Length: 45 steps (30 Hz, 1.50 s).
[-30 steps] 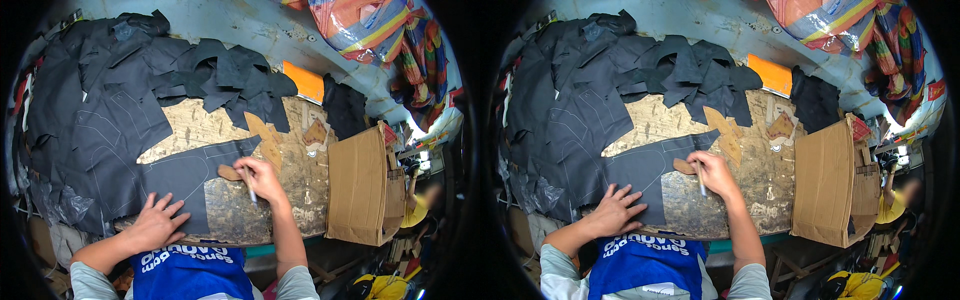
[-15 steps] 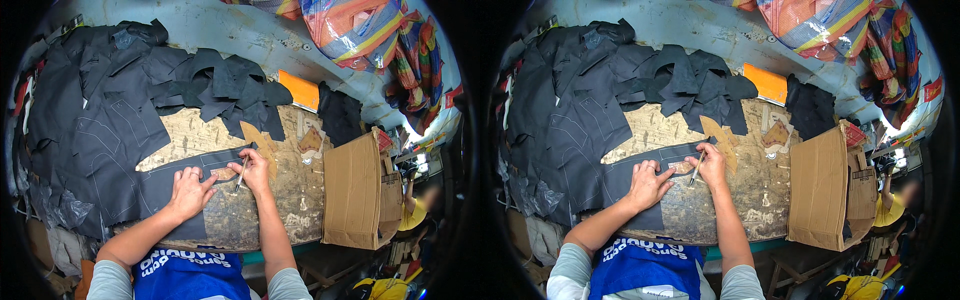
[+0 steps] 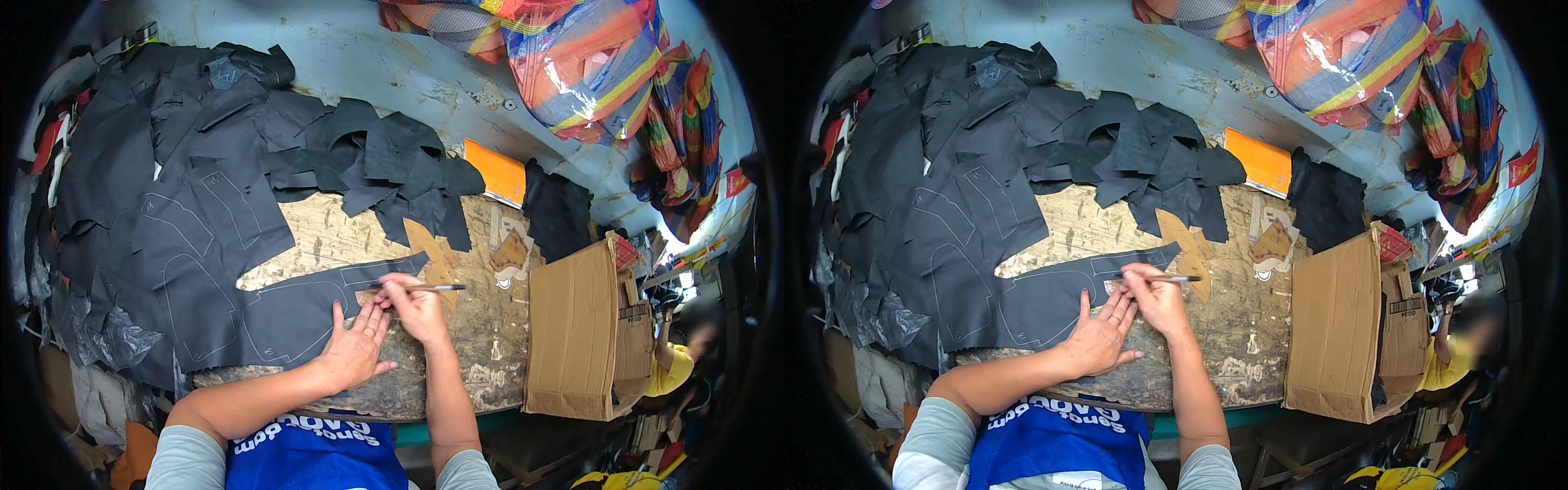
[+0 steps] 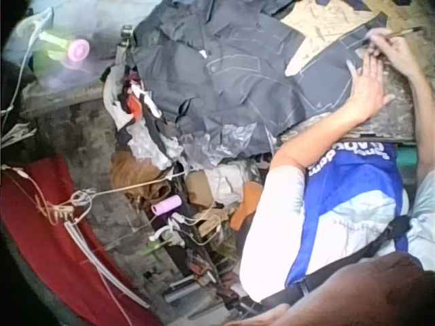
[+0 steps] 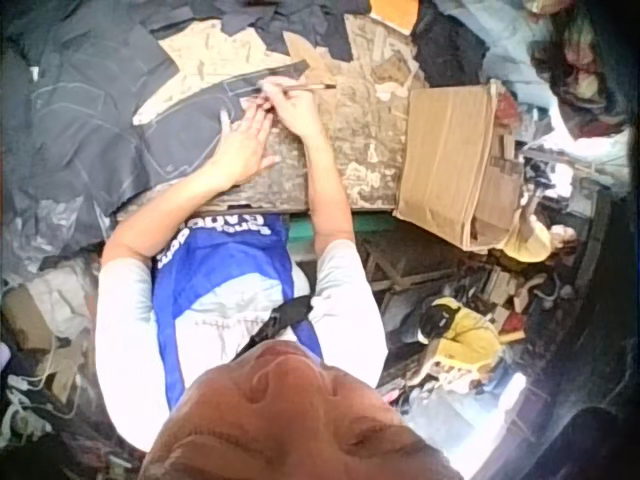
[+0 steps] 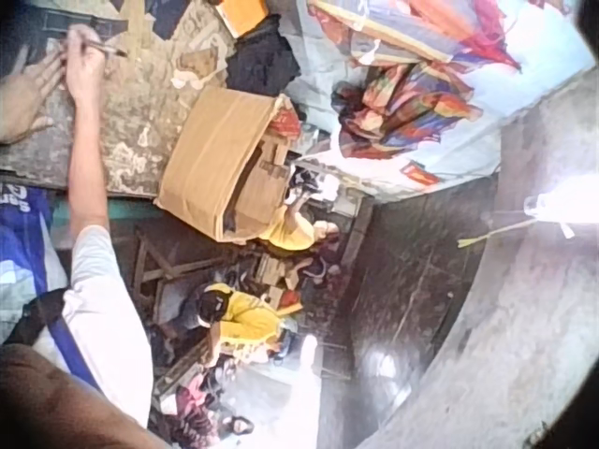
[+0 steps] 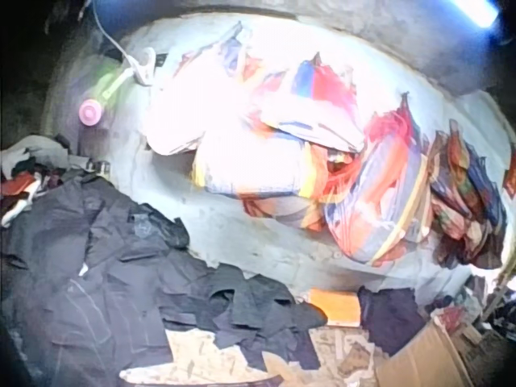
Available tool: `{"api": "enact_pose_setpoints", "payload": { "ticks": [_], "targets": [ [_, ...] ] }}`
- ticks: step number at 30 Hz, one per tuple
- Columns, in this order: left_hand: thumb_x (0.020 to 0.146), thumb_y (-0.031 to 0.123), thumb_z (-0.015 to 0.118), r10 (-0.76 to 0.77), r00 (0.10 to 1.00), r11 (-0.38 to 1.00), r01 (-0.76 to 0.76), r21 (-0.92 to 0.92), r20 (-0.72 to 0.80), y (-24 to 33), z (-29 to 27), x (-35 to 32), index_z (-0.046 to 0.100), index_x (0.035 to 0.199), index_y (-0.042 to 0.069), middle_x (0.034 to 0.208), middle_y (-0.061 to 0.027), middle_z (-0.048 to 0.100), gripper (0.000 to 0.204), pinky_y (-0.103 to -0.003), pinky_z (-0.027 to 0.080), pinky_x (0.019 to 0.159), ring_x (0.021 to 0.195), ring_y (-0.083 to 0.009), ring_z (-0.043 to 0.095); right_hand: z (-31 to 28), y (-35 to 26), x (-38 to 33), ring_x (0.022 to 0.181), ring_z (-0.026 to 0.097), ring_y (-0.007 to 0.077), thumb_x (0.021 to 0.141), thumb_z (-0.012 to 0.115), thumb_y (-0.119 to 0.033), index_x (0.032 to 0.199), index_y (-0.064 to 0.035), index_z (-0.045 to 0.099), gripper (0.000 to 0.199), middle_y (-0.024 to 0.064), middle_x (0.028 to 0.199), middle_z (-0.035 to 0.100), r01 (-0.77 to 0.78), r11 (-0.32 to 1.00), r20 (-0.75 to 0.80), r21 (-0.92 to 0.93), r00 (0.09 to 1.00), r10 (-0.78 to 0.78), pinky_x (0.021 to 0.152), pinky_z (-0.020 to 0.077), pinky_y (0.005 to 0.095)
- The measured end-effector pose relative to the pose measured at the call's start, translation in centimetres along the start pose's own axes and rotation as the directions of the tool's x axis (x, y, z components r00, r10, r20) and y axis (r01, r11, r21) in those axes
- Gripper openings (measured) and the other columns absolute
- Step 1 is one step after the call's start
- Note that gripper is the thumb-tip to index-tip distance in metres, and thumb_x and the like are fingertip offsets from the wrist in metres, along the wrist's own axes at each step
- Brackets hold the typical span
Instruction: The person lays out black fabric on a worktable, uses a cardboard template and a white marker to trace outlines, then cuts the fabric along the marked lines with scissors. The cut pieces are stacked on the table.
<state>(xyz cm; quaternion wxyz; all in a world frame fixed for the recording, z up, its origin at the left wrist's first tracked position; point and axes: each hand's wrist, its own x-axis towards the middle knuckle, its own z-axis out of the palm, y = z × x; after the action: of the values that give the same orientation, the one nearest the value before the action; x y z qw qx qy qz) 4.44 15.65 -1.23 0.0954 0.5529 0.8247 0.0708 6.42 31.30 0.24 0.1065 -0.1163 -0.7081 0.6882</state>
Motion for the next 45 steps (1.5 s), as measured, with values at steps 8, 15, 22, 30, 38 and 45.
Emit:
{"api": "enact_pose_setpoints", "payload": {
  "ticks": [8, 15, 22, 30, 38, 45],
  "targets": [
    [0.088, 0.060, 0.044, -0.014, 0.990, 0.999, 0.019, -0.037, 0.137, 0.4, -0.8, 0.1, 0.030, 0.141, -0.005, 0.148, -0.0255, 0.024, 0.086, -0.072, 0.013, 0.102, 0.142, -0.0387, 0.010, 1.3, -1.4, 0.3, 0.067, 0.065, 0.0254, 0.084, 0.064, -0.007, 0.081, 0.0073, 0.065, 0.014, 0.0175, 0.080, 0.066, 0.195, 0.785, 0.202, -0.589, 0.975, -0.090, 0.061, 0.0496, 0.0324],
    [0.087, 0.057, 0.048, 0.002, 0.999, 0.998, 0.001, -0.060, 0.049, 0.1, -1.2, -0.3, 0.038, 0.136, -0.007, 0.142, -0.0220, 0.037, 0.081, -0.065, 0.015, 0.106, 0.139, -0.0362, 0.019, 2.9, -0.5, 1.2, 0.061, 0.062, 0.0227, 0.083, 0.063, -0.006, 0.078, 0.0067, 0.063, 0.013, 0.0138, 0.072, 0.064, 0.282, 0.775, 0.131, -0.565, 0.958, -0.254, 0.058, 0.0480, 0.0322],
    [0.087, 0.059, 0.047, 0.064, 0.992, 0.993, -0.052, -0.102, 0.110, -0.5, -1.6, -0.1, 0.038, 0.134, -0.010, 0.141, -0.0265, 0.036, 0.084, -0.060, 0.018, 0.109, 0.138, -0.0380, 0.022, 4.0, -0.4, 1.2, 0.057, 0.060, 0.0190, 0.083, 0.064, -0.006, 0.077, 0.0059, 0.063, 0.013, 0.0129, 0.068, 0.063, 0.251, 0.780, 0.035, -0.574, 0.958, -0.283, 0.055, 0.0470, 0.0307],
    [0.085, 0.042, 0.059, 0.149, 0.986, 0.970, -0.160, -0.186, -0.067, -2.6, -2.6, 1.3, 0.047, 0.124, -0.012, 0.129, -0.0251, 0.049, 0.068, -0.042, 0.038, 0.102, 0.121, -0.0369, 0.045, -0.5, -0.1, 1.7, 0.057, 0.060, 0.0105, 0.082, 0.068, -0.010, 0.077, 0.0048, 0.063, 0.016, 0.0077, 0.062, 0.063, 0.009, 0.745, -0.206, -0.667, 0.959, -0.196, 0.052, 0.0463, 0.0254],
    [0.095, 0.038, 0.042, 0.109, 0.991, 0.657, -0.011, -0.754, 0.081, -7.1, -5.0, 5.6, 0.037, 0.134, -0.003, 0.101, -0.0252, 0.064, 0.057, -0.044, 0.045, 0.088, 0.102, -0.0403, 0.058, -1.5, 3.4, 2.1, 0.052, 0.059, 0.0114, 0.085, 0.063, -0.007, 0.076, 0.0053, 0.060, 0.016, 0.0081, 0.061, 0.063, 0.000, 0.938, -0.398, -0.346, 0.906, -0.147, 0.051, 0.0457, 0.0265],
    [0.096, 0.038, 0.034, 0.023, 0.977, 0.378, 0.190, -0.906, 0.214, -8.0, -4.8, 6.4, 0.029, 0.141, -0.001, 0.109, -0.0205, 0.062, 0.060, -0.032, 0.045, 0.088, 0.095, -0.0236, 0.061, -1.5, 3.1, 1.6, 0.061, 0.064, 0.0126, 0.090, 0.061, -0.009, 0.082, 0.0021, 0.059, 0.014, 0.0055, 0.069, 0.063, -0.012, 0.934, -0.353, -0.357, 0.928, -0.123, 0.053, 0.0518, 0.0251]
  ]
}}
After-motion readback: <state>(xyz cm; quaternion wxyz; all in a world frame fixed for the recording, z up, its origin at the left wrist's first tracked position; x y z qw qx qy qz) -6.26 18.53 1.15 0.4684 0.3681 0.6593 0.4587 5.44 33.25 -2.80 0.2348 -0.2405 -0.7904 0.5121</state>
